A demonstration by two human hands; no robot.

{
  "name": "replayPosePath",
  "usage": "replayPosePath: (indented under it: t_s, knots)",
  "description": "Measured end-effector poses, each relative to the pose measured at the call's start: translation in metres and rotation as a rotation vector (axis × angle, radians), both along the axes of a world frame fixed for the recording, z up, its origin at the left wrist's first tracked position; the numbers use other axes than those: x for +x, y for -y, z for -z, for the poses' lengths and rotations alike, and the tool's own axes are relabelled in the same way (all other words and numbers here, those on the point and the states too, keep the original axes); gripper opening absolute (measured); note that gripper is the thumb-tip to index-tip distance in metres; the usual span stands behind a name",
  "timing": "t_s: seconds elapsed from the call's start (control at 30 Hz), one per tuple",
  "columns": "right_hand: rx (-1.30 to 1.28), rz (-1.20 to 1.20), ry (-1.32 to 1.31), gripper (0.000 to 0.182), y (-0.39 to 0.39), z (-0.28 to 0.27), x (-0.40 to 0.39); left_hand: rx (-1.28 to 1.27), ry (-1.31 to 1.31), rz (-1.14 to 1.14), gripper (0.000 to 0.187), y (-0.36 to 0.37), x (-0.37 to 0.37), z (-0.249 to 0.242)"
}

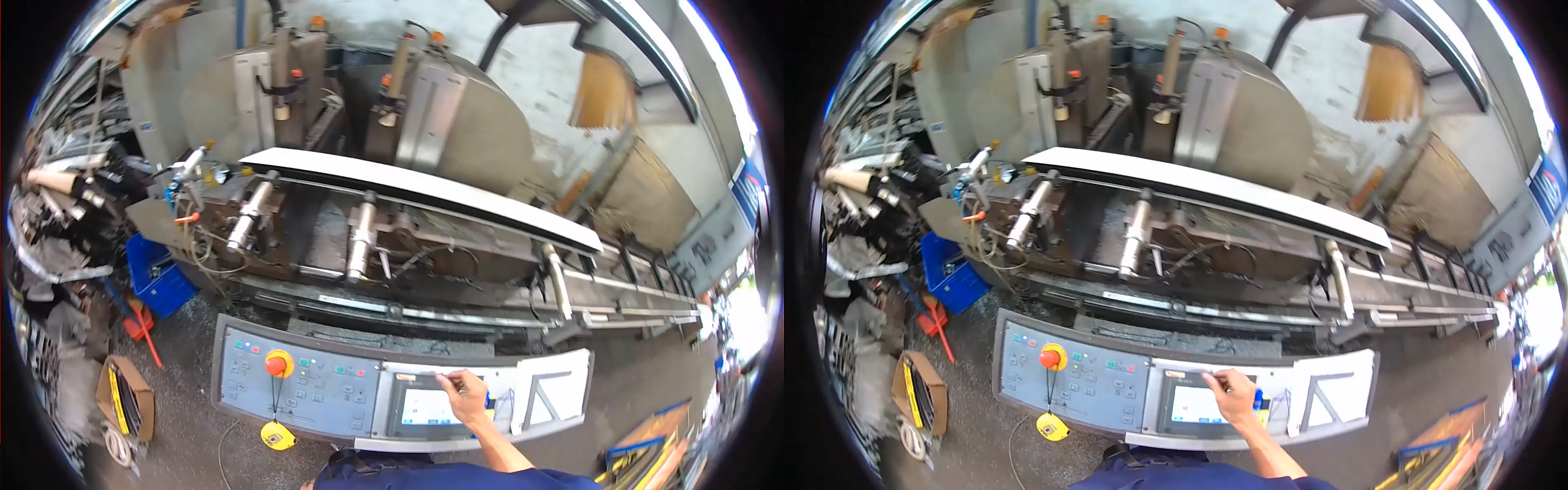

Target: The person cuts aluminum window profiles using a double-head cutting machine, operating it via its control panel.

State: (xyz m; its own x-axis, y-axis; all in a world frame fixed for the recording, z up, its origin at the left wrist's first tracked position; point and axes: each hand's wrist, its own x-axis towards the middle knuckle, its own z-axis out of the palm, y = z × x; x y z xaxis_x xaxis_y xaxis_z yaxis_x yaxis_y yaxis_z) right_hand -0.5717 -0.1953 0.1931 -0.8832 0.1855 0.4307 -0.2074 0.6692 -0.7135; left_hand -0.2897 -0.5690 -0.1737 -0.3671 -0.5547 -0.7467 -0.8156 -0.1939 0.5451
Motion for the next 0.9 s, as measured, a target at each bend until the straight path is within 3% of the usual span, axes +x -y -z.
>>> replayPosePath:
  t_s: [0.07,0.17,0.27,0.3,0.33,0.37,0.4,0.47,0.53,0.6,0.7,0.8,0.9]
  knots:
    - [0.175,-0.142,0.123,0.018,0.000,-0.015,0.030,0.039,-0.012,0.021,0.027,0.021,-0.011,0.005]
    - [0.116,-0.347,0.303,0.013,0.012,-0.023,0.070,0.097,-0.086,0.029,0.027,0.047,-0.042,0.009]
    - [0.074,-0.478,0.552,0.020,0.008,-0.009,0.117,0.040,-0.202,0.130,0.034,0.057,-0.064,-0.023]
    - [0.062,-0.473,0.557,0.020,0.004,-0.005,0.131,-0.140,-0.341,0.304,0.034,0.059,-0.065,-0.030]
    - [0.238,-0.568,0.697,0.021,-0.004,0.000,0.143,-0.321,-0.483,0.475,0.035,0.058,-0.069,-0.037]
    - [0.418,-0.660,0.831,0.022,-0.012,0.006,0.154,-0.316,-0.433,0.561,0.037,0.057,-0.063,-0.048]
    - [0.408,-0.654,0.832,0.022,-0.020,0.012,0.166,-0.320,-0.432,0.572,0.037,0.052,-0.052,-0.064]
    - [0.287,-0.551,0.804,0.025,-0.038,0.026,0.195,-0.478,-0.260,0.981,0.035,0.037,-0.041,-0.106]
    - [0.387,-0.502,0.924,0.027,-0.060,0.039,0.225,-0.424,-0.184,1.187,0.035,0.027,-0.029,-0.126]
    - [0.490,-0.459,1.042,0.030,-0.076,0.050,0.248,-0.294,-0.166,1.177,0.035,0.014,-0.021,-0.133]
    - [0.558,-0.541,1.450,0.039,-0.079,0.051,0.264,-0.183,-0.149,1.139,0.036,-0.001,-0.016,-0.142]
    - [0.387,-0.473,1.488,0.037,-0.085,0.067,0.275,-0.141,-0.135,1.121,0.036,-0.015,-0.019,-0.147]
    - [0.428,-0.560,1.577,0.040,-0.095,0.051,0.251,-0.129,-0.139,1.101,0.036,-0.025,-0.026,-0.150]
